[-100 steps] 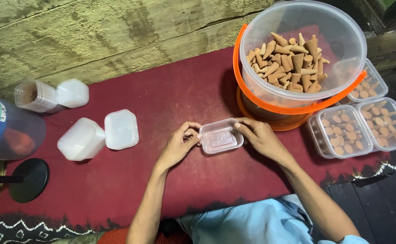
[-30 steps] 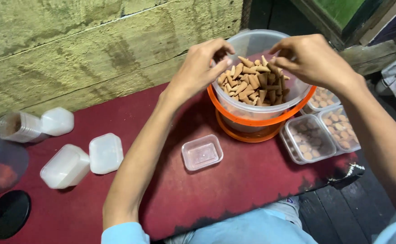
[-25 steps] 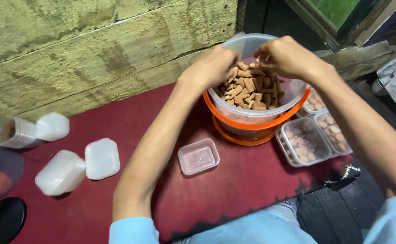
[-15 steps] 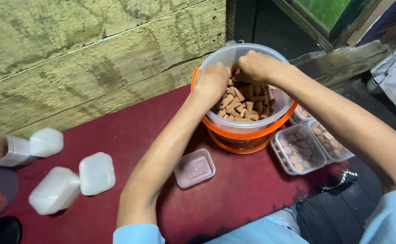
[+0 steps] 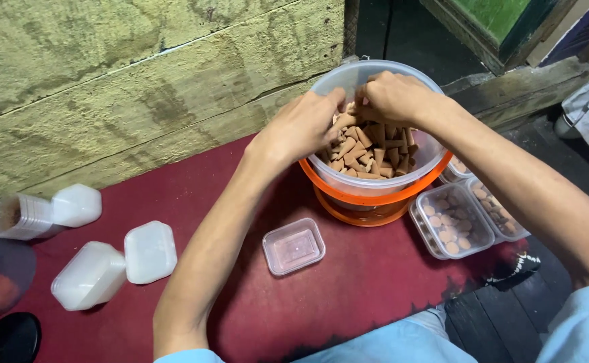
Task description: Packing incense cones from a large bucket into small plastic containers
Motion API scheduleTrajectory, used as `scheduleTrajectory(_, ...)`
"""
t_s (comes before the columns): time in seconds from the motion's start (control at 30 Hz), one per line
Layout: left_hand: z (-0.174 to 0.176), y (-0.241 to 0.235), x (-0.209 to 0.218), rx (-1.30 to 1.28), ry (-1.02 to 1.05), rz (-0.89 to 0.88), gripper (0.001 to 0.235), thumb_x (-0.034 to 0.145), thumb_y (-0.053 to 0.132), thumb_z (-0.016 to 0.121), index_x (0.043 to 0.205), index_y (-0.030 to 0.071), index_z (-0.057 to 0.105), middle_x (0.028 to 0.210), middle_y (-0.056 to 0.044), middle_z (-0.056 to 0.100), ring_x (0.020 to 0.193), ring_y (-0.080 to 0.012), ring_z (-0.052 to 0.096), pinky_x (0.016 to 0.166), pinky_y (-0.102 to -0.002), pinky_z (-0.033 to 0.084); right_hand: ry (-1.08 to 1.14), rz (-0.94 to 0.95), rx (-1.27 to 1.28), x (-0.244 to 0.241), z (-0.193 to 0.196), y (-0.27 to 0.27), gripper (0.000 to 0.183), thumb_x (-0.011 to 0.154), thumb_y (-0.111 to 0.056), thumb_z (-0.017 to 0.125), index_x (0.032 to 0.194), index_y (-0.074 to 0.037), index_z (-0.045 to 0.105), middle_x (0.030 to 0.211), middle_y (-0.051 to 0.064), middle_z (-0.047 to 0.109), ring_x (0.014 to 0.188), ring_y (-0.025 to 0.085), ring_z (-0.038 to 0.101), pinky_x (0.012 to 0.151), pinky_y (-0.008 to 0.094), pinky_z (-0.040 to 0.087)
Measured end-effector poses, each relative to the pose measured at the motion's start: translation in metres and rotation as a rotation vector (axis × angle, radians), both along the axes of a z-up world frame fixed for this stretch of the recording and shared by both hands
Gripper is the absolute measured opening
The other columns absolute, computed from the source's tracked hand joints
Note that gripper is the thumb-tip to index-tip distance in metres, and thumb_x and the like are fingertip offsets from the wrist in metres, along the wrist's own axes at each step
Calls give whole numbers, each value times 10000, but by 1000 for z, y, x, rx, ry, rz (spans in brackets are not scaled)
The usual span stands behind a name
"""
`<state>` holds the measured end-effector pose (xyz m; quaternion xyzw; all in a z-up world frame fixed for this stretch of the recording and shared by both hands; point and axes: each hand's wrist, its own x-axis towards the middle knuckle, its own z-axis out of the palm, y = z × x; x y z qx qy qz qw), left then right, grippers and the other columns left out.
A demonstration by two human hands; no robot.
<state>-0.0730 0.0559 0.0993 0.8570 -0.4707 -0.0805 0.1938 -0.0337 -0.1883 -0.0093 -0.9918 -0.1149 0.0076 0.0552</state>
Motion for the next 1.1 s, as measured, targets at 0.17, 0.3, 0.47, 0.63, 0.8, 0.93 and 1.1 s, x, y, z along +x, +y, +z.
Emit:
scheduleTrajectory(0.17, -23, 16, 8, -201, -28, -102, 138, 893, 47, 685, 1014, -12, 715, 925, -295, 694, 938, -528, 680, 798, -596, 551, -67, 52, 3, -7, 7, -7, 226, 878, -190, 730, 1070, -72, 750, 970, 143, 719, 909, 430, 740, 739, 548, 610)
scheduleTrajectory(0.3, -32, 30, 14, -384, 8, -130, 162, 832, 71, 767, 991, 46, 769, 810, -180, 695, 800, -373, 704, 737, -459, 560, 5, 130, 391, -70, 87, 22, 336, 927, -30, 685, 1254, 47, 678, 981, 292, 720, 981, 458, 710, 777, 567, 584)
scheduleTrajectory(0.47, -23, 46, 2, -523, 85, -74, 197, 803, 154, 846, 990, 135, 789, 844, -86, 727, 815, -235, 710, 749, -368, 561, 94, 104, 793, -107, 105, 29, 331, 971, -39, 645, 1300, -5, 654, 1013, 210, 739, 976, 261, 715, 850, 417, 600)
scheduleTrajectory(0.63, -29, 58, -13, -617, 320, -7, 221, 824, 169, 868, 1016, 119, 770, 974, -79, 728, 951, -184, 726, 840, -297, 597, 118, 136, 1072, -125, 94, 41, 303, 949, 55, 636, 1250, 24, 641, 986, 183, 731, 931, 229, 732, 826, 407, 637)
scheduleTrajectory(0.8, -36, 72, -35, -660, 462, 101, 240, 832, 151, 846, 1042, 88, 748, 979, -111, 750, 958, -167, 722, 869, -268, 614, 126, 154, 1262, -144, 91, 58, 439, 918, 105, 618, 1347, 53, 547, 960, 152, 680, 882, 191, 692, 789, 401, 652)
scheduleTrajectory(0.93, -38, 92, -53, -685, 517, 145, 336, 800, 119, 869, 1105, 85, 733, 1048, -120, 739, 979, -163, 718, 880, -262, 620, 154, 210, 1276, -164, 84, 74, 443, 901, 120, 609, 1336, 42, 567, 921, 176, 697, 854, 213, 706, 775, 406, 655)
scheduleTrajectory(1.1, -24, 119, -75, -606, 381, 139, 223, 832, 141, 842, 1032, 103, 749, 927, -93, 767, 874, -164, 740, 822, -314, 643, 195, 297, 1247, -178, 73, 101, 364, 871, 77, 683, 1230, 54, 627, 904, 164, 733, 832, 198, 729, 783, 405, 663)
